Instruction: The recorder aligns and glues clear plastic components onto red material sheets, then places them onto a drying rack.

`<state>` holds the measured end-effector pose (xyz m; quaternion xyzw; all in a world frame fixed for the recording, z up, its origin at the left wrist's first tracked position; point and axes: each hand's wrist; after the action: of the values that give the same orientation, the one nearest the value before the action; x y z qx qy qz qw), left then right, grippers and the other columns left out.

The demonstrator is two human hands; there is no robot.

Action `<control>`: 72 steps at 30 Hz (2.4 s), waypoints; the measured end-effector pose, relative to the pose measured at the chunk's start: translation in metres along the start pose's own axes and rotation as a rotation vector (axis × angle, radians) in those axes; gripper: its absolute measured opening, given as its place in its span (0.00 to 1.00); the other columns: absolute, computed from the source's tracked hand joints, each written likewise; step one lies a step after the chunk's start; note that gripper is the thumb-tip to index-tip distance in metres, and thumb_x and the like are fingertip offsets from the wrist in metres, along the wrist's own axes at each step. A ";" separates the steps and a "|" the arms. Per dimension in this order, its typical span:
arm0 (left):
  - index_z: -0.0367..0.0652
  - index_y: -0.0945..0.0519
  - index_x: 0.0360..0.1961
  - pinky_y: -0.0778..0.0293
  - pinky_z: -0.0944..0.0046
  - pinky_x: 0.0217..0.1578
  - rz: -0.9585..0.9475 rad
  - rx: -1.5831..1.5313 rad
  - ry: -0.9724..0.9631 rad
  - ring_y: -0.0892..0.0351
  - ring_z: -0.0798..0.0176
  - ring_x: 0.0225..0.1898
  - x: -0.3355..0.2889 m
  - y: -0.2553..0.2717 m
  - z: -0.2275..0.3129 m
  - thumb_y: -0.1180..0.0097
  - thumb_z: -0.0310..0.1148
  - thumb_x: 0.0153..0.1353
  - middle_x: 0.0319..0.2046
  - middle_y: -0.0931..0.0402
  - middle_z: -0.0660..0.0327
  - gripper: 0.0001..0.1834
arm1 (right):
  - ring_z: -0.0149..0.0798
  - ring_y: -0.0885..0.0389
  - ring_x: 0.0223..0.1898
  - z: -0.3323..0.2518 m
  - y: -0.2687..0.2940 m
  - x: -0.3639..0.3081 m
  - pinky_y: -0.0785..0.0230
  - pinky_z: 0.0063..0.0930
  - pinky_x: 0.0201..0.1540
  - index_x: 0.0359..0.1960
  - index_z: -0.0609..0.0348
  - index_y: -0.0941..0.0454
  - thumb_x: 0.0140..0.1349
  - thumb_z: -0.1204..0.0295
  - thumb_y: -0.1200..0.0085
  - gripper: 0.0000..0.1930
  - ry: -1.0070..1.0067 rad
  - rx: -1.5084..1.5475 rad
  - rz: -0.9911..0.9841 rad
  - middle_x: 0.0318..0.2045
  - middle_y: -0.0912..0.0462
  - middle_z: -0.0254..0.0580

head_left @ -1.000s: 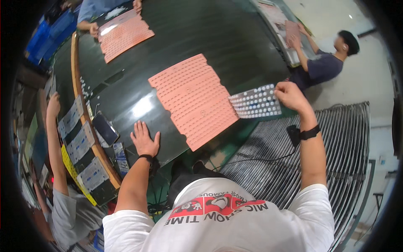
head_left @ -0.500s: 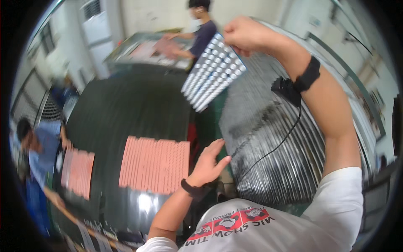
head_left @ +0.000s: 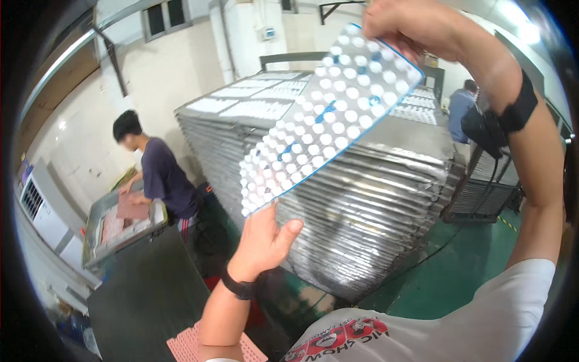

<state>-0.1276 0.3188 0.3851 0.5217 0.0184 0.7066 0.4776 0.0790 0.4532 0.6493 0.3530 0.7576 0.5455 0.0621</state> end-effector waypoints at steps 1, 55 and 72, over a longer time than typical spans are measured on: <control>0.28 0.39 0.60 0.44 0.52 0.59 -0.044 0.017 0.003 0.43 0.37 0.62 0.016 -0.004 -0.005 0.53 0.53 0.61 0.59 0.40 0.36 0.39 | 0.21 0.31 0.13 0.036 -0.005 -0.004 0.40 0.15 0.15 0.20 0.55 0.27 0.56 0.66 0.50 0.10 -0.032 0.147 0.159 0.12 0.29 0.27; 0.28 0.25 0.43 0.35 0.48 0.50 -0.097 0.545 -0.215 0.29 0.39 0.48 0.084 -0.013 0.000 0.52 0.58 0.58 0.46 0.27 0.43 0.35 | 0.50 0.32 0.21 0.222 -0.045 -0.087 0.36 0.36 0.28 0.22 0.68 0.30 0.62 0.69 0.57 0.14 -0.055 -0.034 0.400 0.18 0.31 0.55; 0.30 0.24 0.47 0.36 0.51 0.55 -0.033 0.407 0.326 0.30 0.41 0.52 -0.078 -0.018 -0.018 0.57 0.47 0.64 0.49 0.28 0.42 0.27 | 0.45 0.28 0.29 0.247 -0.065 -0.115 0.36 0.33 0.34 0.38 0.64 0.25 0.52 0.74 0.52 0.12 0.475 0.016 0.501 0.28 0.24 0.43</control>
<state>-0.1291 0.2832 0.3117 0.4857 0.2453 0.7554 0.3650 0.2528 0.5667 0.4614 0.3918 0.6450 0.6047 -0.2547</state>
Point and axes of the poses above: each hand's wrist, its own x-axis towards the middle knuckle, its own y-axis out of the back of the hand, z = x × y
